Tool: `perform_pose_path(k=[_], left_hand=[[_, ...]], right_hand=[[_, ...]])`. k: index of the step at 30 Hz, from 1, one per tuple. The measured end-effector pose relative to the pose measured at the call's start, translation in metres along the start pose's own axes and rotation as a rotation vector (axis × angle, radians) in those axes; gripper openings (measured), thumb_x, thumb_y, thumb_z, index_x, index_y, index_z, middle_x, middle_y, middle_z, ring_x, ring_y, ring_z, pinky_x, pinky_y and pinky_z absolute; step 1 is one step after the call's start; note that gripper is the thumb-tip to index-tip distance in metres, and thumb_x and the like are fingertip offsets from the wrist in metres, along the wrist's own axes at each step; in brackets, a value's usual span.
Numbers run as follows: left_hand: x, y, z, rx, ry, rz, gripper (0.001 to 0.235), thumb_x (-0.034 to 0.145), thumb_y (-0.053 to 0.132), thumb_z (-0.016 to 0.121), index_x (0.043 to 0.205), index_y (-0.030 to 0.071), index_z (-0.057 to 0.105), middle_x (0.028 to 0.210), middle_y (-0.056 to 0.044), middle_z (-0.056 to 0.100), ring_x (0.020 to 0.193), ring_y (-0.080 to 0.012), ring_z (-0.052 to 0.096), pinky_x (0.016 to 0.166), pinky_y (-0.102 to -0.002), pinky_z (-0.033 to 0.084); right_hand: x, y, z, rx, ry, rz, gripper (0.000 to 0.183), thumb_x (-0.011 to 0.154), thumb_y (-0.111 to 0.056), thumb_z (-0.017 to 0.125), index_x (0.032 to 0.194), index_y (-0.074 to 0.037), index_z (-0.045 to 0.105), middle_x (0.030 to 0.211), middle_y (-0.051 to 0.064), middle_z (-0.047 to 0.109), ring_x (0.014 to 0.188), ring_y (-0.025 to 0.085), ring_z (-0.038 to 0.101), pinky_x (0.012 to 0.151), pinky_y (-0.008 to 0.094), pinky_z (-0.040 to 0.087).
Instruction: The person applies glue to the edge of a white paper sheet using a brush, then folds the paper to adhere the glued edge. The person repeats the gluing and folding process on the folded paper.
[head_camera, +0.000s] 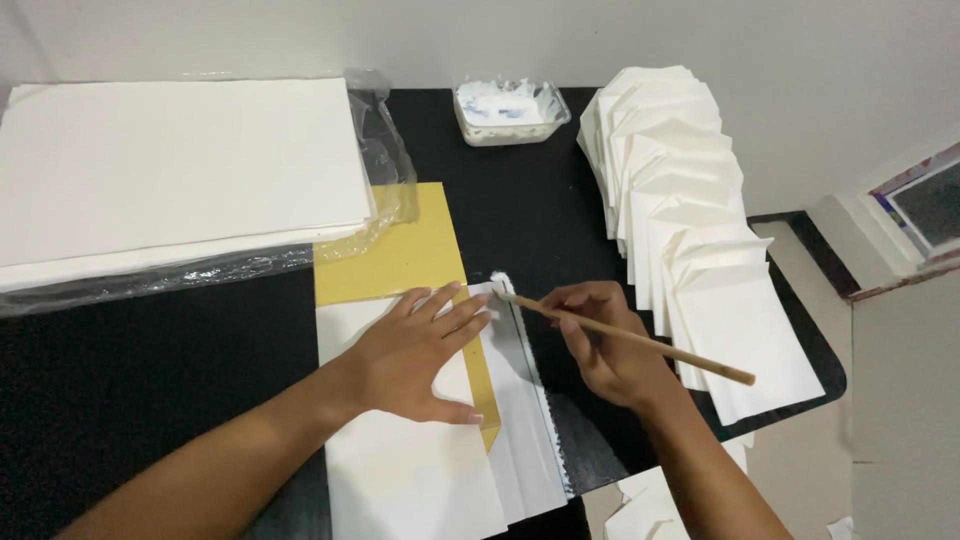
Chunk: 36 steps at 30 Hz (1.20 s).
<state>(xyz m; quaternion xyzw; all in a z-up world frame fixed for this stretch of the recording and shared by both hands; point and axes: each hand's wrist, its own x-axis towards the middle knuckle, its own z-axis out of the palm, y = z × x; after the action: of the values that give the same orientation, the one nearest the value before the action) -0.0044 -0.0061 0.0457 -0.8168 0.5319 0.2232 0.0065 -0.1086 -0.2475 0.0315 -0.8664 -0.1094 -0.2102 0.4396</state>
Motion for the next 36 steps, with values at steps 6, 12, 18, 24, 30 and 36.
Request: perform_pose_path(k=[6,12,18,24,30,36], left_hand=[[0.000,0.000,0.001,-0.005,0.025,0.001,0.113,0.078,0.087,0.049,0.162,0.016,0.025,0.172,-0.012,0.017,0.159,-0.0377,0.008,0.125,-0.057,0.006],[0.021,-0.024,0.051,-0.024,0.321,0.145,0.116,0.079,0.093,0.045,0.159,0.010,0.030,0.169,-0.013,0.020,0.156,-0.0371,0.009,0.118,-0.060,0.007],[0.022,-0.026,0.054,-0.012,0.342,0.160,0.116,0.080,0.093,0.045,0.158,0.008,0.031,0.169,-0.013,0.020,0.155,-0.0369,0.010,0.118,-0.060,0.008],[0.022,-0.025,0.051,0.004,0.282,0.136,0.115,0.081,0.093,0.044,0.160,0.011,0.025,0.171,-0.012,0.015,0.156,-0.0350,0.005,0.119,-0.059,0.005],[0.019,-0.022,0.046,-0.001,0.256,0.127,0.114,0.081,0.091,0.047,0.160,0.012,0.025,0.171,-0.011,0.014,0.157,-0.0350,0.005,0.120,-0.058,0.006],[0.017,-0.020,0.044,-0.005,0.234,0.111,0.116,0.081,0.092,0.045,0.161,0.012,0.022,0.172,-0.011,0.009,0.157,-0.0341,0.001,0.120,-0.057,0.003]], right_hand=[[-0.012,-0.008,-0.009,0.022,-0.136,0.046,0.018,0.104,-0.018,0.045,0.114,-0.004,0.041,0.104,0.020,0.076,0.090,0.031,0.078,0.076,0.046,0.064],[-0.034,-0.031,-0.027,0.082,-0.225,0.055,0.012,0.101,-0.011,0.042,0.113,-0.008,0.040,0.105,0.012,0.067,0.099,0.022,0.068,0.086,0.035,0.054],[-0.065,-0.044,-0.037,0.259,-0.269,0.086,0.015,0.103,-0.012,0.044,0.116,-0.009,0.040,0.102,0.012,0.062,0.093,0.023,0.067,0.084,0.037,0.060],[-0.098,-0.066,-0.054,0.147,-0.325,0.385,0.009,0.100,-0.020,0.050,0.106,-0.013,0.048,0.095,0.008,0.073,0.080,0.019,0.075,0.068,0.033,0.061],[-0.119,-0.071,-0.067,0.231,-0.264,0.668,0.008,0.096,-0.012,0.054,0.103,-0.012,0.052,0.093,0.012,0.073,0.082,0.024,0.079,0.076,0.038,0.068],[-0.107,-0.100,-0.076,0.268,-0.044,0.408,0.016,0.099,-0.012,0.055,0.112,-0.004,0.059,0.091,0.017,0.073,0.072,0.025,0.075,0.066,0.038,0.068]])
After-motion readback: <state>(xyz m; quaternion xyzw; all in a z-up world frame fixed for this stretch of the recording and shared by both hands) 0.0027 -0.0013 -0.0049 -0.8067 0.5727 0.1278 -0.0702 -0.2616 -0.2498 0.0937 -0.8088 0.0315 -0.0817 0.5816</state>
